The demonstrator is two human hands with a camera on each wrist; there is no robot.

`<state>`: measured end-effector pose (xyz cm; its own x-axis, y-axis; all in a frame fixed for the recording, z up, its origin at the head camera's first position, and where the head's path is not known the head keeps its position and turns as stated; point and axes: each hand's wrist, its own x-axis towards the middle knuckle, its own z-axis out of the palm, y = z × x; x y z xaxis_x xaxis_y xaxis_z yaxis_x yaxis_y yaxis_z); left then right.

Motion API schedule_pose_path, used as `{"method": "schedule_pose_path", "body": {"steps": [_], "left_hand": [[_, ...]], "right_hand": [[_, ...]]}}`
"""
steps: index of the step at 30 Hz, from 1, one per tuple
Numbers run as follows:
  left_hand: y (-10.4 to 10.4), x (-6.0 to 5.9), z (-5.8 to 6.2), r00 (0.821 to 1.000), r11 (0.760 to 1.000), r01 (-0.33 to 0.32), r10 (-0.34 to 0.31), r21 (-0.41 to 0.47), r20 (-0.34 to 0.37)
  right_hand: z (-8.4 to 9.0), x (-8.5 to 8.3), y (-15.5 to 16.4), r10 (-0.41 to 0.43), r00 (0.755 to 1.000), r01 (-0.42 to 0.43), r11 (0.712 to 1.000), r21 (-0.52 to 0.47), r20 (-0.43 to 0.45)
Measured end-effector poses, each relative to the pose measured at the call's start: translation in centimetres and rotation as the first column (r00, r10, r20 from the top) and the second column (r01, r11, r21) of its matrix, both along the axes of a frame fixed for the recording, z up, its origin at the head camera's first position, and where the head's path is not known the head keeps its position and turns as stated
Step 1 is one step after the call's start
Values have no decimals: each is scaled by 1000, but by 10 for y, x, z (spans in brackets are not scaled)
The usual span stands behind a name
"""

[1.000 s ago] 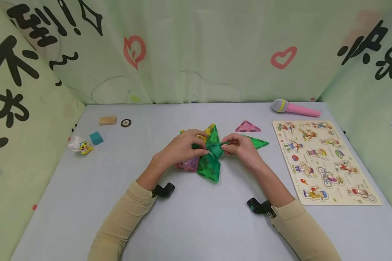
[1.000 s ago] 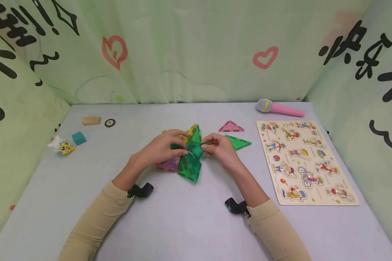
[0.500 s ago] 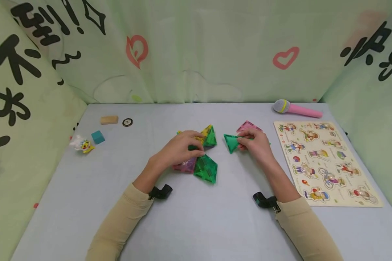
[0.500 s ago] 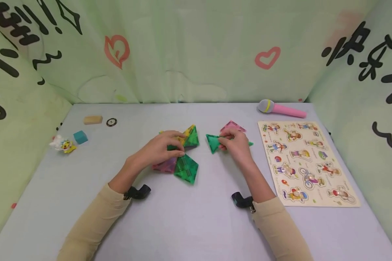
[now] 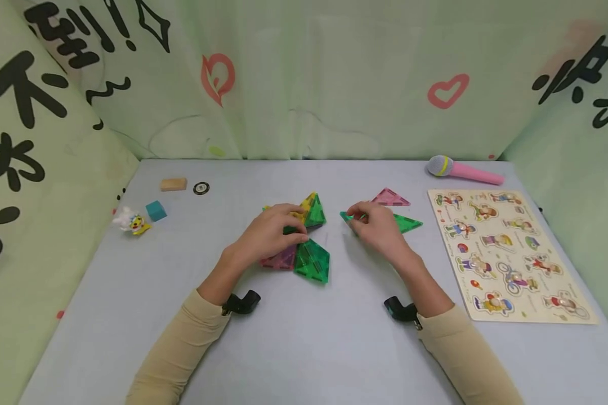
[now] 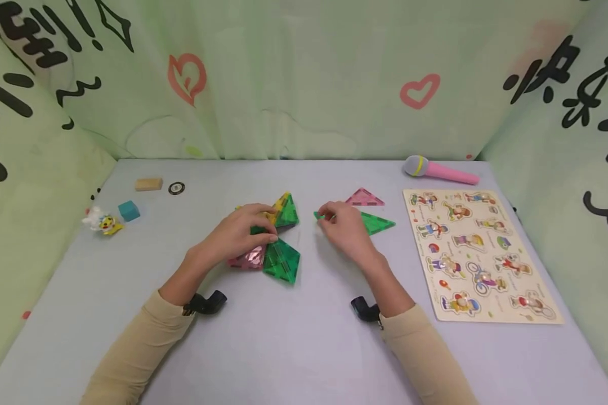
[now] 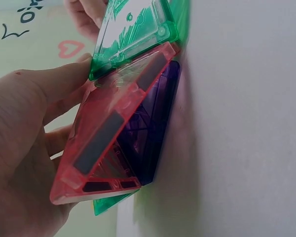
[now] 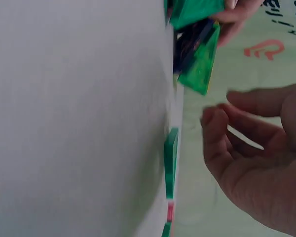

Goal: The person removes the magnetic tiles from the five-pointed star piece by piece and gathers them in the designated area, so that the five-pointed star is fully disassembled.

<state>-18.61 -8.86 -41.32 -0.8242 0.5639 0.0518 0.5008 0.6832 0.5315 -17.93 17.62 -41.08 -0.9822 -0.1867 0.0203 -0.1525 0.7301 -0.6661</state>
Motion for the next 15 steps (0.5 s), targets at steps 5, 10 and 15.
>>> {"method": "schedule_pose_path", "body": {"steps": [5, 10, 15], "left_hand": [[1, -1, 0, 1000, 1000, 17, -16, 12, -25], [4, -2, -1, 998, 1000, 30, -30, -4, -49], [3, 0, 0, 998, 999, 25, -26, -25, -58]], "right_hand": [[2, 13, -23, 277, 917, -260, 961, -95, 288], [3, 21, -30, 288, 869, -233, 955, -182, 402], [2, 28, -37, 272, 869, -194, 956, -221, 413]]}}
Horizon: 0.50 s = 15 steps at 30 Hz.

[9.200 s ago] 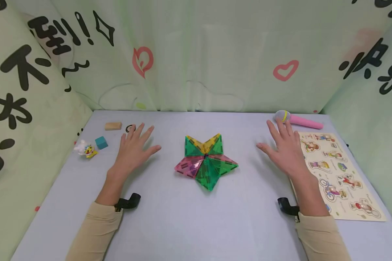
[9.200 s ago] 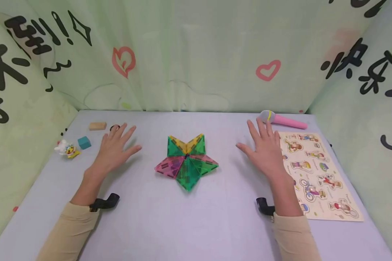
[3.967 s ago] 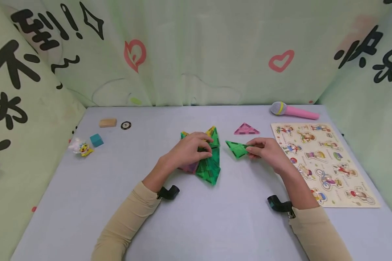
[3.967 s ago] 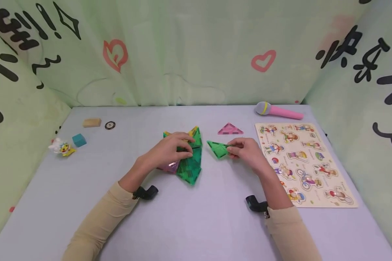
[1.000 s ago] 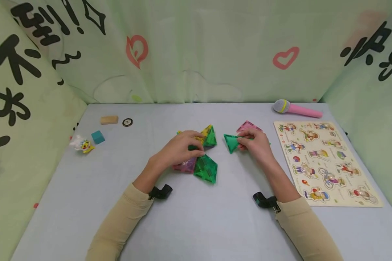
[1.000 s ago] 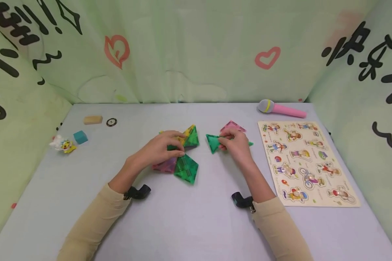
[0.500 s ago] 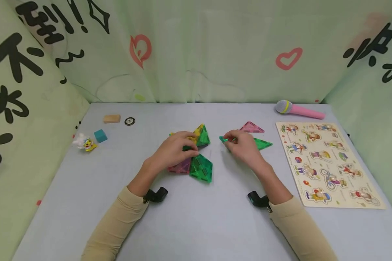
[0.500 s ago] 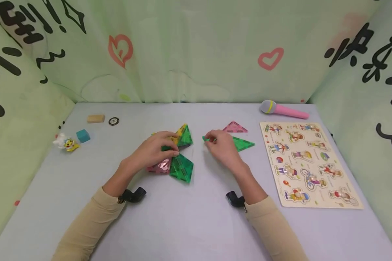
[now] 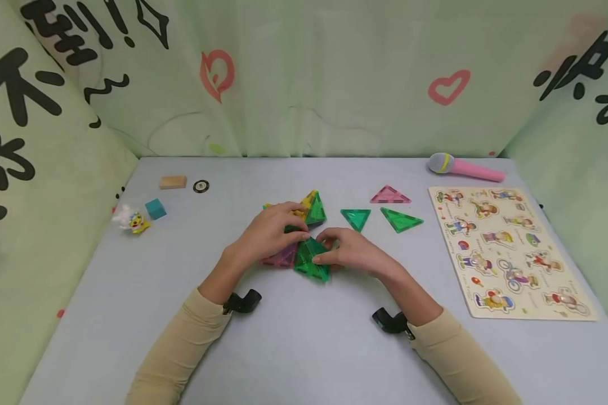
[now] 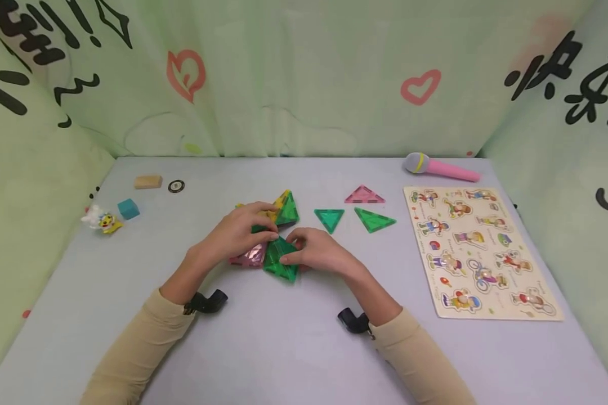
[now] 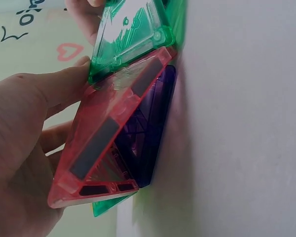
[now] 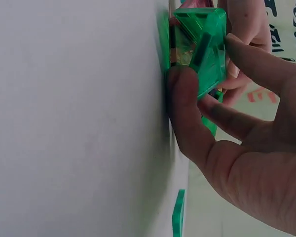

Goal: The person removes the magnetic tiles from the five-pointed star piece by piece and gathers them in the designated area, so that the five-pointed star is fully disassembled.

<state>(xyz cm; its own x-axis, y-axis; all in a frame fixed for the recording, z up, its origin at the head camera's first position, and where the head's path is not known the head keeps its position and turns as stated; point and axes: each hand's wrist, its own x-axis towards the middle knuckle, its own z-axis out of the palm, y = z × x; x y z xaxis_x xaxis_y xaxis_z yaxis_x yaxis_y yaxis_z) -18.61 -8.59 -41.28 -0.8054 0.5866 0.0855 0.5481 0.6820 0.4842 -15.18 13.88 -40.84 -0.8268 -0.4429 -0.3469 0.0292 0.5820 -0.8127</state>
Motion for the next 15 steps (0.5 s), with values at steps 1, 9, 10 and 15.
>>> {"method": "schedule_pose_path", "body": {"steps": [1, 9, 10, 15], "left_hand": [[0, 1, 1, 1000, 1000, 1, -1, 0, -2], [-4, 2, 2, 994, 998, 62, -60, 21, -92], [-5, 2, 2, 993, 997, 71, -69, 19, -100], [-5, 2, 5, 985, 991, 131, -127, 28, -117]], "right_hand": [[-1, 0, -1, -7, 1000, 7, 1000, -2, -5], [-7, 0, -4, -47, 990, 50, 999, 17, -132], [-7, 0, -3, -51, 991, 51, 999, -6, -124], [-8, -3, 2, -62, 998, 61, 985, -162, -5]]}}
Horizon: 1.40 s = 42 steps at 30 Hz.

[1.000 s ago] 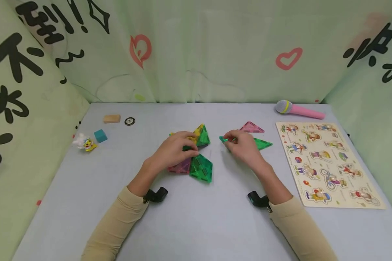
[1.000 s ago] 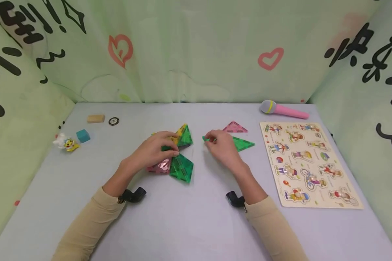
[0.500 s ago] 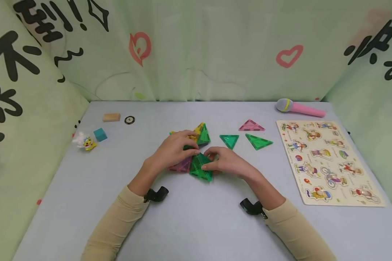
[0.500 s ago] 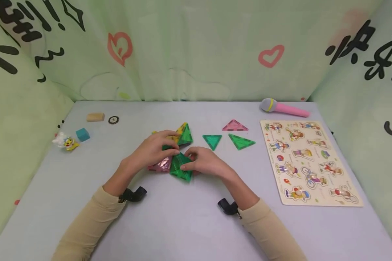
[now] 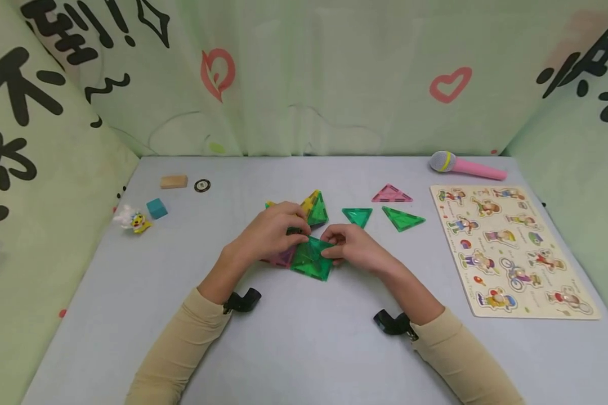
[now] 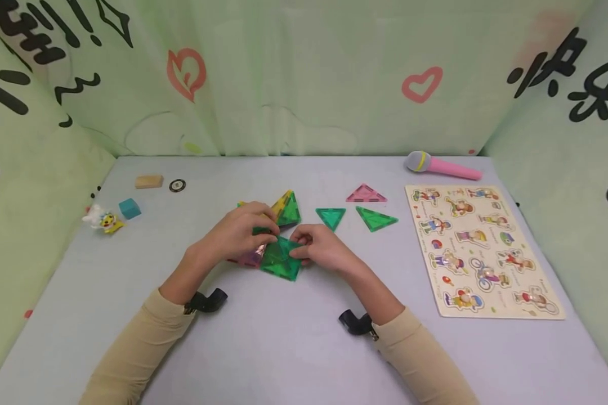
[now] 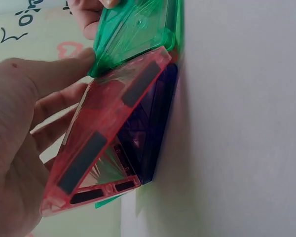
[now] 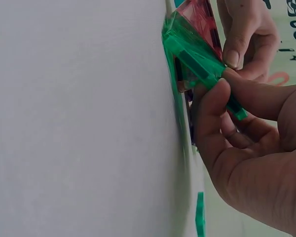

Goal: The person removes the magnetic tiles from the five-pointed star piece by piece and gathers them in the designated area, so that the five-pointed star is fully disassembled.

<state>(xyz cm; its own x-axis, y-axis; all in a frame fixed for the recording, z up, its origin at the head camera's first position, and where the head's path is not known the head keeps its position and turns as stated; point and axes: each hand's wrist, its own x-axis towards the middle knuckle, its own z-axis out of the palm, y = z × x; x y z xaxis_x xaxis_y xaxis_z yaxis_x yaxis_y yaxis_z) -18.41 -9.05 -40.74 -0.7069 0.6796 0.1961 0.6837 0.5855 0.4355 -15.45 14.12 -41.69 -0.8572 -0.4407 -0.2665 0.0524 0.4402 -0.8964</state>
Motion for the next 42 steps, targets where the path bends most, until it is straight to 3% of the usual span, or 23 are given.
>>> {"method": "schedule_pose_path", "body": {"steps": [6, 13, 17, 21, 24, 35, 39, 42], "left_hand": [[1, -3, 1, 996, 997, 78, -77, 18, -45], [0, -5, -2, 990, 994, 111, -110, 4, -90], [3, -4, -2, 989, 991, 113, -119, -70, -90], [7, -1, -1, 987, 975, 118, -136, -187, -85], [9, 1, 0, 985, 966, 125, -147, -224, -85], [11, 10, -6, 979, 953, 142, -174, -267, -102], [12, 11, -6, 980, 958, 138, -169, -253, -104], [12, 12, -5, 984, 966, 139, -160, -216, -83]], "right_hand": [[-2, -4, 7, -9, 996, 16, 996, -84, 83], [4, -6, 13, -4, 999, 9, 994, -105, 48], [8, -7, 16, 1, 999, 2, 994, -112, 32], [12, -8, 21, 24, 999, -21, 995, -95, 28], [16, -9, 30, 31, 999, -30, 997, -77, 21], [13, -3, 98, -63, 997, 58, 992, 112, 45], [20, 1, 129, -72, 996, 58, 972, 228, 53], [25, 3, 145, -58, 998, 51, 940, 337, 11]]}}
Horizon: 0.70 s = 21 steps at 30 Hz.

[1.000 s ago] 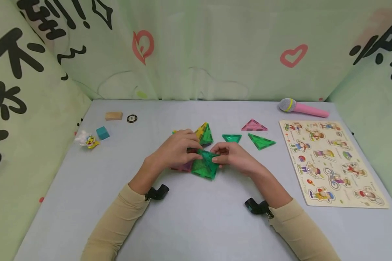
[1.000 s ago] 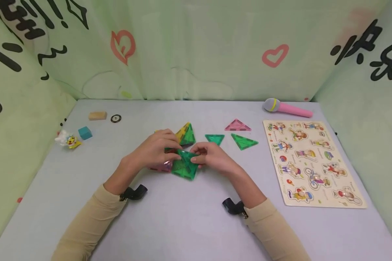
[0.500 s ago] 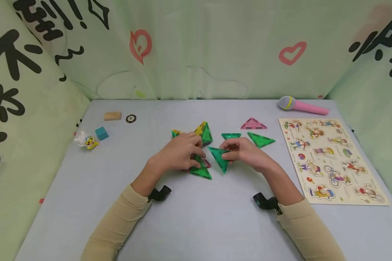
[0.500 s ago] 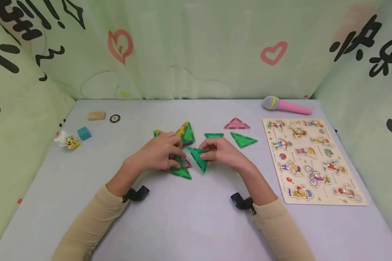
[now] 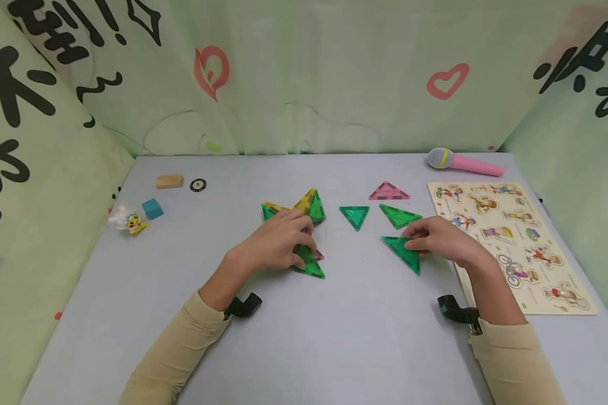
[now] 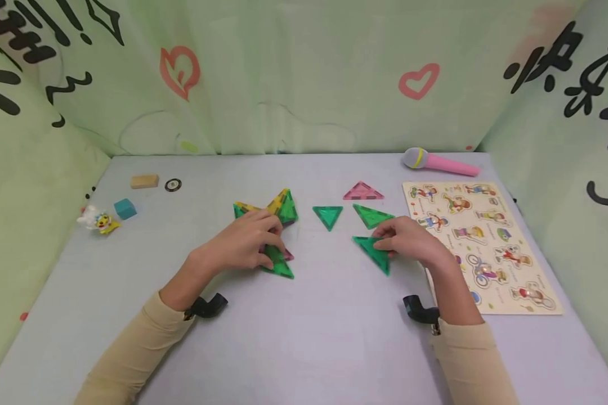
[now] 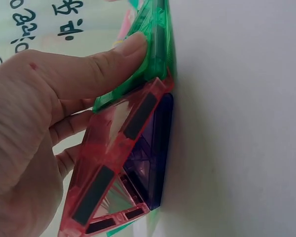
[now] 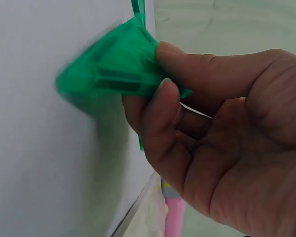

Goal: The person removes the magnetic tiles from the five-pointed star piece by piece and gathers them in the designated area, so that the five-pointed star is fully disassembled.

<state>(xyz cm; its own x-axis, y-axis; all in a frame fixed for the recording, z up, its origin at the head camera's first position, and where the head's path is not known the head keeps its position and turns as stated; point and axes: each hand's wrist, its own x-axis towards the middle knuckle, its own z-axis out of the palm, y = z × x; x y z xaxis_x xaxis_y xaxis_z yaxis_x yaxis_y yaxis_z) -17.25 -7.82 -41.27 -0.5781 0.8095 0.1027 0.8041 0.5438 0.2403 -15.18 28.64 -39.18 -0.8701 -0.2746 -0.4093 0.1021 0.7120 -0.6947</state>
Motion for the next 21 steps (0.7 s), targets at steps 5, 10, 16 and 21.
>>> {"method": "schedule_pose_path", "body": {"steps": [5, 10, 16, 21], "left_hand": [[-2, 0, 0, 999, 999, -10, 9, 34, 35], [-3, -2, -2, 999, 998, 1, -3, 58, 42], [-3, -2, -1, 997, 997, -13, 7, 70, 79], [-2, -5, 1, 995, 995, -19, 9, 99, 103]], "right_hand": [[1, -3, 5, 27, 994, -6, 981, 195, -107], [4, -1, -6, 13, 978, 53, 950, 309, -209], [-2, 9, -73, 108, 965, -87, 991, 99, -238], [-13, 15, -123, 234, 967, -242, 968, -67, -104]]}}
